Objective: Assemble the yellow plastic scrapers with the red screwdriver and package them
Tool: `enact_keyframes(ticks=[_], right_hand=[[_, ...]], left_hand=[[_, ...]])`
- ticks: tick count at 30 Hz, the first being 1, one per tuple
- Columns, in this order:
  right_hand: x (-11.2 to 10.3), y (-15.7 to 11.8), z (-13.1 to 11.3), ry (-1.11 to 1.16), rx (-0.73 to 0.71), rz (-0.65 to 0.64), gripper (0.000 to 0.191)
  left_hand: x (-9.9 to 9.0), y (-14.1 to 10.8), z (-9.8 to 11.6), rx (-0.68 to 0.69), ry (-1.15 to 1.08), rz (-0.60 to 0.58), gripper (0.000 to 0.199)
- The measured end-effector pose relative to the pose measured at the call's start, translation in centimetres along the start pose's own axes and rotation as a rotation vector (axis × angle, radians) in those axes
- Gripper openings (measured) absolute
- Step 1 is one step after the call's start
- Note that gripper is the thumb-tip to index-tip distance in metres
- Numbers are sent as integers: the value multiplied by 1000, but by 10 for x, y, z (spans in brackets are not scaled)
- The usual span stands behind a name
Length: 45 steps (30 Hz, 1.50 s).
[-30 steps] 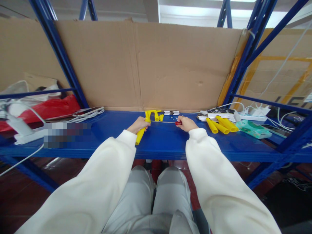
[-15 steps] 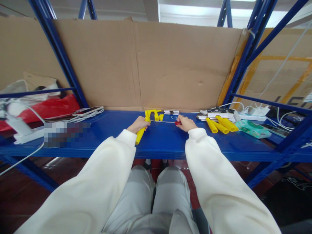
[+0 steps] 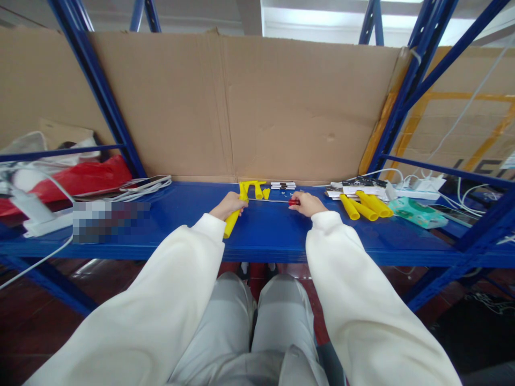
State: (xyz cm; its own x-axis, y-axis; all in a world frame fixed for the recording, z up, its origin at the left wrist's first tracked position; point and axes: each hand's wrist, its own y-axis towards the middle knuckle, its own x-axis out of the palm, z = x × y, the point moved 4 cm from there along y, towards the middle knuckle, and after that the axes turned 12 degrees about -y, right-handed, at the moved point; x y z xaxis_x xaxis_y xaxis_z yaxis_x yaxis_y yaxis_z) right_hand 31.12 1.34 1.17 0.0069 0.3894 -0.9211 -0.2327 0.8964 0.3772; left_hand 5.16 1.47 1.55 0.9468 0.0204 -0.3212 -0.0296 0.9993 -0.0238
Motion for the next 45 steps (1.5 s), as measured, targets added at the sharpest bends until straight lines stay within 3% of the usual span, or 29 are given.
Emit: enact_keyframes(ticks=[4,12,16,22,31,38,45], right_hand=[[-5,-4,-5,-57,55,-17,18],[-10,-4,-8,-83,-28,116,5],[-12,-3,-4,-111,-54,182,15],[-10,-3,-2,-93,-45,149,26],[-13,-5,-5,-96,68,73,18],[-15,-4,-5,-131,-25,193,9],[-12,-3,-3,-149,-3,184,12]], left_hand=[[0,2,-1,3,1,7,8],[-1,0,0,2,-17,3,11],[-1,0,0,-6,-29,14,12],[-2,3,-2,-10,-42,27,10],[-2,0,-1,0,-20,17,10],[-1,-1,0,-12,-49,13,12],[-1,-1,-1,-16,-53,11,14]])
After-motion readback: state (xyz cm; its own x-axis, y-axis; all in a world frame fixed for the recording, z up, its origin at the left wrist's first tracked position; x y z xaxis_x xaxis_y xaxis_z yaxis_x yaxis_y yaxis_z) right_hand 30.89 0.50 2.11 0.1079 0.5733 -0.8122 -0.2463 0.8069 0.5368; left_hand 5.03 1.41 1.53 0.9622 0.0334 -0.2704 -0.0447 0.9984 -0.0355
